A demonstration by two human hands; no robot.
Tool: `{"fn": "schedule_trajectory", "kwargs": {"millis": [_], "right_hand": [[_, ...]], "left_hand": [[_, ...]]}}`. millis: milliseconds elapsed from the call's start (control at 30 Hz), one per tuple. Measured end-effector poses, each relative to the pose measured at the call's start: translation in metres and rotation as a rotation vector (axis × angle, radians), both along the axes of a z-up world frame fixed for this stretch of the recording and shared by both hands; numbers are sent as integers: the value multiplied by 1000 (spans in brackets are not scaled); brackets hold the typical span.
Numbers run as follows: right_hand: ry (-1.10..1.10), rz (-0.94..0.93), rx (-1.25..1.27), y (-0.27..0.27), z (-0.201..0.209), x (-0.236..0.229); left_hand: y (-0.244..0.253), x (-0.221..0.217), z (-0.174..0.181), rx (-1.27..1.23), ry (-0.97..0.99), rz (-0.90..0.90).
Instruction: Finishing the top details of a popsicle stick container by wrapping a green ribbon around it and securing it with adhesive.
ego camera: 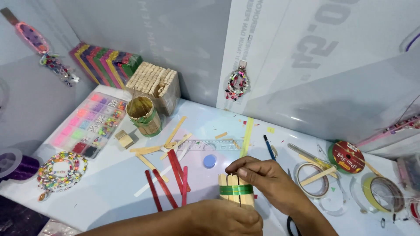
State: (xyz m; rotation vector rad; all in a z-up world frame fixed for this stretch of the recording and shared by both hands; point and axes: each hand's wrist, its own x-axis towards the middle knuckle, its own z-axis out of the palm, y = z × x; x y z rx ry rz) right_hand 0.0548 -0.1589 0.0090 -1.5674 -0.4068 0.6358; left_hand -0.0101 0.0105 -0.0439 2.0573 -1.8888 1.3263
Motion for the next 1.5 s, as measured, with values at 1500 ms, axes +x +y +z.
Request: {"fn": "schedule_trajectory", "kwargs": {"millis": [1500], "right_hand": [[828, -436, 163, 9, -19, 4]], "left_hand": [[15, 17, 29, -136, 462, 59]]}}
